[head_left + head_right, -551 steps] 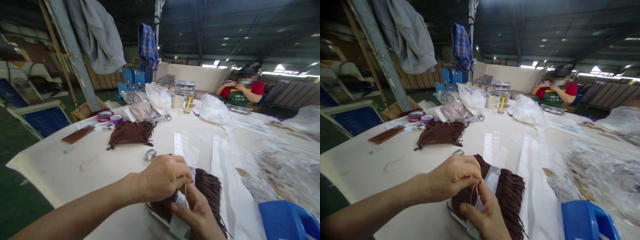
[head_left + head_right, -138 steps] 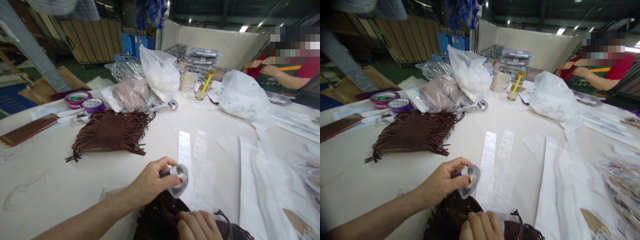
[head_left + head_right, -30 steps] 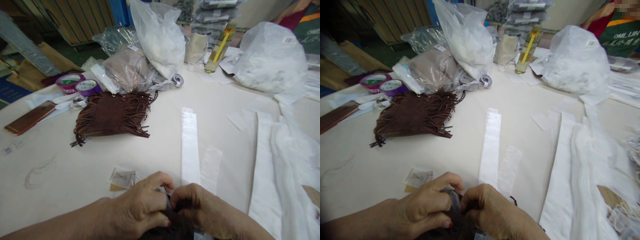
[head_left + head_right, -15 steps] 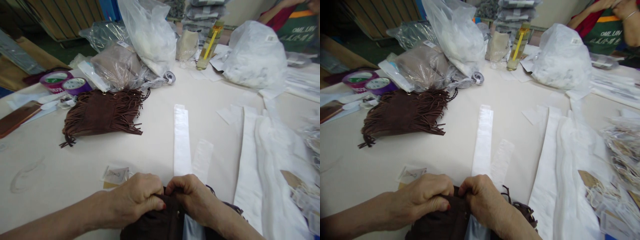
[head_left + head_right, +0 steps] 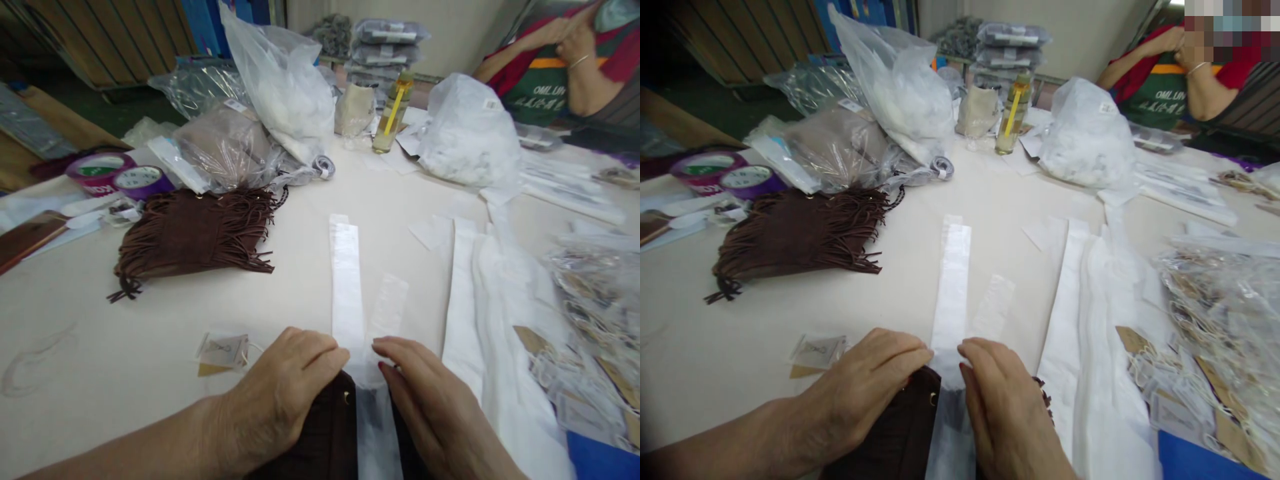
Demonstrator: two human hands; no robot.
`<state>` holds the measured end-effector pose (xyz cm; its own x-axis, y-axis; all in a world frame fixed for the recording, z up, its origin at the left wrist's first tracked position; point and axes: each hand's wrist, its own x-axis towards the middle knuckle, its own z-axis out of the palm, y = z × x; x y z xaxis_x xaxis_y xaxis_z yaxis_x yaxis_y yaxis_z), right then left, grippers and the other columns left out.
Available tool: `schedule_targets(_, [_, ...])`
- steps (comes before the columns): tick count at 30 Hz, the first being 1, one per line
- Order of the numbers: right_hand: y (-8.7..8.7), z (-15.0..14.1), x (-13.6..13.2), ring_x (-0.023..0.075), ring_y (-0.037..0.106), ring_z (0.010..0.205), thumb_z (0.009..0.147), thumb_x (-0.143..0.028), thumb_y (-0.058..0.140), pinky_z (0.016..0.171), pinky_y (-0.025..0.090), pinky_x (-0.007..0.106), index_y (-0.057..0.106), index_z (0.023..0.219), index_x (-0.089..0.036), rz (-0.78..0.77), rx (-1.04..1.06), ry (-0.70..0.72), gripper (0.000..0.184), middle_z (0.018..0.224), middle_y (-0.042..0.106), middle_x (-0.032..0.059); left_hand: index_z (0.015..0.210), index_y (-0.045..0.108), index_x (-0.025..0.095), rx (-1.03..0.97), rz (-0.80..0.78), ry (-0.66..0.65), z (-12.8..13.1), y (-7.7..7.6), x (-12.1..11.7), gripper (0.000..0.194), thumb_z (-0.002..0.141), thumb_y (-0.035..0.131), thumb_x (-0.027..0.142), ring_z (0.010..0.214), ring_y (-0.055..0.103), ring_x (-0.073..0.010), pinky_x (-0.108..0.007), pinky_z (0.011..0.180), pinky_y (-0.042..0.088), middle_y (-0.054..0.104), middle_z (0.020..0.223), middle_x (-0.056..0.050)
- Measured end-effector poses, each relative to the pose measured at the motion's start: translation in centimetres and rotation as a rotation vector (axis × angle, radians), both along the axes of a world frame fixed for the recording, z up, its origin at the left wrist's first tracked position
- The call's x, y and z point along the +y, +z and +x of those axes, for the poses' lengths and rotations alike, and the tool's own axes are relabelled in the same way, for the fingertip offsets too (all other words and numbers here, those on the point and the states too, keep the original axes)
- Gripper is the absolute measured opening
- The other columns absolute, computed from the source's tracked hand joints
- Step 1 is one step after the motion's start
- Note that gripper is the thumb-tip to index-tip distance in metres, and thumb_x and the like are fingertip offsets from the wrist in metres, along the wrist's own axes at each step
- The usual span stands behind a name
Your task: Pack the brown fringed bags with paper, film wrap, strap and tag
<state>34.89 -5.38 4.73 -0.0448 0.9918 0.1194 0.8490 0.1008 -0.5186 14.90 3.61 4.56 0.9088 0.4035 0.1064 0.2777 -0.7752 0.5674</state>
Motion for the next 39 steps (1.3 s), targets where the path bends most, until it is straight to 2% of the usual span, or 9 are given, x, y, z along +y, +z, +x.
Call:
schedule_targets(3, [-2.1, -1.2, -3.7, 0.0217, 0.055, 0.108, 0.085, -0.033, 0.048, 0.087, 0.045, 0.033, 0.048, 0.122, -0.015, 0.268, -0.341, 0.154, 0.041, 0.116, 0.061, 0.011, 0.104, 0.049, 0.015, 0.035, 0.07, -0.026, 0.1, -0.2, -1.7, 0.023, 0.091, 0.03, 0.012, 0.094, 0.05, -0.02, -0.036, 0.084, 0.038, 0.057, 0.103, -0.009])
schedule_targets(8, [-5.3, -4.0, -5.6, 0.0275, 0.054, 0.109, 0.082, -0.048, 0.046, 0.091, 0.04, 0.041, 0.051, 0.121, -0.012, 0.35, -0.484, 0.147, 0.054, 0.117, 0.06, 0.0125, 0.099, 0.054, 0.016, 0.181, 0.174, -0.015, 0.7, -1.0, -2.5, 0.019, 0.09, 0.037, 0.017, 0.108, 0.046, -0.023, -0.043, 0.092, 0.032, 0.054, 0.113, -0.01])
schedule_targets(13, [-4.3, -5.7, -4.7, 0.0278, 0.048, 0.117, 0.085, -0.042, 0.045, 0.1, 0.032, 0.047, 0.053, 0.118, -0.006, 0.28, -0.372, 0.045, 0.049, 0.121, 0.057, 0.0149, 0.089, 0.059, 0.015, 0.151, 0.221, 0.067, 1.1, -1.9, -2.2, 0.019, 0.089, 0.041, 0.019, 0.107, 0.048, -0.0243, -0.045, 0.091, 0.034, 0.057, 0.113, -0.01])
schedule_targets(19, [-2.3, -5.5, -6.0, 0.0244, 0.04, 0.124, 0.088, -0.048, 0.038, 0.106, 0.024, 0.046, 0.046, 0.126, -0.01, 0.122, -0.384, 0.028, 0.054, 0.13, 0.049, 0.0122, 0.123, 0.044, 0.008, -0.002, 0.422, 0.234, -1.1, -1.6, -4.2, 0.037, 0.089, 0.042, 0.023, 0.122, 0.038, -0.026, -0.046, 0.101, 0.027, 0.049, 0.126, -0.015])
schedule_targets(22, [-2.5, -5.3, -7.4, 0.0264, 0.034, 0.127, 0.088, -0.048, 0.037, 0.107, 0.018, 0.051, 0.042, 0.13, -0.012, 0.111, -0.421, 0.025, 0.055, 0.135, 0.044, 0.0116, 0.13, 0.037, 0.013, 0.042, 0.412, 0.14, -1.8, -1.6, -5.7, 0.046, 0.089, 0.043, 0.032, 0.128, 0.03, -0.0263, -0.049, 0.105, 0.02, 0.041, 0.135, -0.012])
schedule_targets(27, [-2.4, -4.3, -8.7, 0.0259, 0.032, 0.129, 0.089, -0.047, 0.034, 0.104, 0.024, 0.052, 0.043, 0.129, -0.014, 0.046, -0.282, -0.033, 0.053, 0.136, 0.043, 0.0108, 0.123, 0.046, 0.017, 0.114, 0.221, 0.1, -1.9, -1.5, -5.7, 0.04, 0.088, 0.043, 0.037, 0.127, 0.034, -0.026, -0.052, 0.107, 0.016, 0.045, 0.132, -0.009])
schedule_targets(31, [-0.9, -2.4, -11.9, 0.0242, 0.048, 0.115, 0.086, -0.046, 0.033, 0.096, 0.036, 0.043, 0.051, 0.118, -0.015, 0.058, 0.012, -0.438, 0.048, 0.123, 0.054, 0.0125, 0.118, 0.048, 0.013, -0.104, 0.031, 0.514, -5.1, -1.0, -6.7, 0.042, 0.085, 0.04, 0.037, 0.121, 0.041, -0.0259, -0.047, 0.103, 0.028, 0.049, 0.127, -0.013])
schedule_targets(34, [-1.0, -1.9, -14.7, 0.0277, 0.061, 0.088, 0.076, -0.054, 0.041, 0.08, 0.044, 0.041, 0.053, 0.106, -0.011, -0.191, 0.302, -0.735, 0.054, 0.092, 0.064, 0.0142, 0.098, 0.055, 0.009, -0.114, -0.469, 0.824, -7.8, -1.7, -8.9, 0.047, 0.076, 0.047, 0.049, 0.09, 0.061, -0.0282, -0.044, 0.082, 0.047, 0.065, 0.093, -0.014])
schedule_targets(39, [-2.5, -2.9, -14.7, 0.0269, 0.063, 0.07, 0.059, -0.054, 0.059, 0.062, 0.045, 0.034, 0.053, 0.08, -0.015, -0.261, 0.616, -0.861, 0.045, 0.067, 0.064, 0.0093, 0.08, 0.061, 0.012, -0.279, -1.11, 0.84, -6.9, -3.9, -10.7, 0.045, 0.058, 0.066, 0.051, 0.077, 0.065, -0.0306, -0.039, 0.07, 0.053, 0.068, 0.077, -0.012])
